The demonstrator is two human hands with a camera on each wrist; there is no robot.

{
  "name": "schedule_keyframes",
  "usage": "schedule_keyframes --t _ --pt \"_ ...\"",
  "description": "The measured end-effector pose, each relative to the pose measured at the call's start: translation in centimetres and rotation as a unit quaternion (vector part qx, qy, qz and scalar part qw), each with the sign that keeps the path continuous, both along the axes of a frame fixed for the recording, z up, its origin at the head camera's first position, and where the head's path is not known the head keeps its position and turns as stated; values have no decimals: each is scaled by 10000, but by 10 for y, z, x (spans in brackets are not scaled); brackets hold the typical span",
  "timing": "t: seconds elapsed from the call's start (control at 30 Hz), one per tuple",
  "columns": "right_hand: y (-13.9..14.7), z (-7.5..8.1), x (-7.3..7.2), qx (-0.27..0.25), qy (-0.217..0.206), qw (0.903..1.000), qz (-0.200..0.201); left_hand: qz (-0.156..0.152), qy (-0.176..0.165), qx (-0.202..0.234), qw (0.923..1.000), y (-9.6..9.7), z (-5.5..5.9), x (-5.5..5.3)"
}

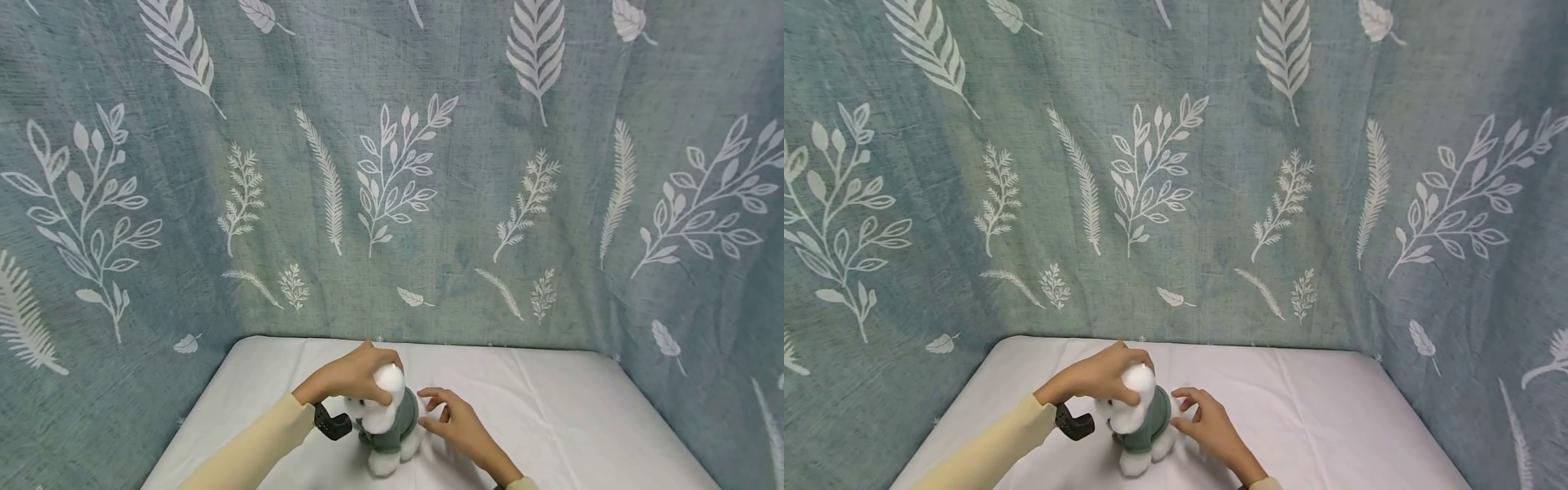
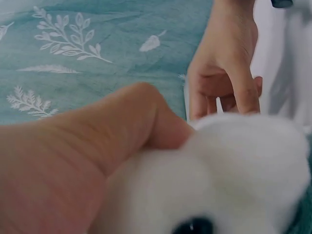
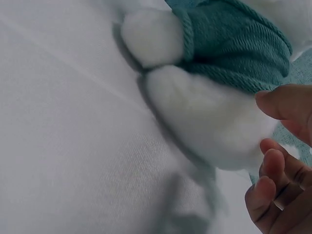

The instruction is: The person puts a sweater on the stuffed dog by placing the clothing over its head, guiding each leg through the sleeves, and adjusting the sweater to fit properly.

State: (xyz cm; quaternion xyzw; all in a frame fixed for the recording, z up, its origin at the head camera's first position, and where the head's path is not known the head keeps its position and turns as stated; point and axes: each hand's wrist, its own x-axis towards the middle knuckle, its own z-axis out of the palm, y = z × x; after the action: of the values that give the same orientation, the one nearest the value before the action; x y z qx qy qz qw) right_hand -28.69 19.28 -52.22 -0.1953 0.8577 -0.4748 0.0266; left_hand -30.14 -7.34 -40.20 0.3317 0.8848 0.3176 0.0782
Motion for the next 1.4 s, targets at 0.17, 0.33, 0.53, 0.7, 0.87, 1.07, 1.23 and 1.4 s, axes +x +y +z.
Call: schedule_keyframes --t 0.17,0.33,0.53,0.7,0.87,1.07,1.23,1.4 --pt "-2 2 1 -202 -144 9997 40 -530 -306 285 9977 -7 4 0" --pt "-6 5 2 -225 -166 9996 94 -520 -296 166 9981 -13 0 0" --pt "-10 11 3 -136 -130 9996 213 49 540 -747 9957 -18 -7 8" --pt "-12 12 3 -170 -155 9995 224 166 835 -1028 9911 -22 -9 13" --pt "-12 13 0 -56 -151 9997 194 255 936 -944 9908 -23 -9 10" --pt "-16 19 1 -59 -265 9994 193 -53 1034 -636 9926 -26 -9 8" --pt "-23 23 8 19 -608 9980 195 -550 803 -414 9944 -28 -9 6" --pt "-30 25 12 -47 -789 9969 35 -723 774 -576 9927 -25 -10 5"
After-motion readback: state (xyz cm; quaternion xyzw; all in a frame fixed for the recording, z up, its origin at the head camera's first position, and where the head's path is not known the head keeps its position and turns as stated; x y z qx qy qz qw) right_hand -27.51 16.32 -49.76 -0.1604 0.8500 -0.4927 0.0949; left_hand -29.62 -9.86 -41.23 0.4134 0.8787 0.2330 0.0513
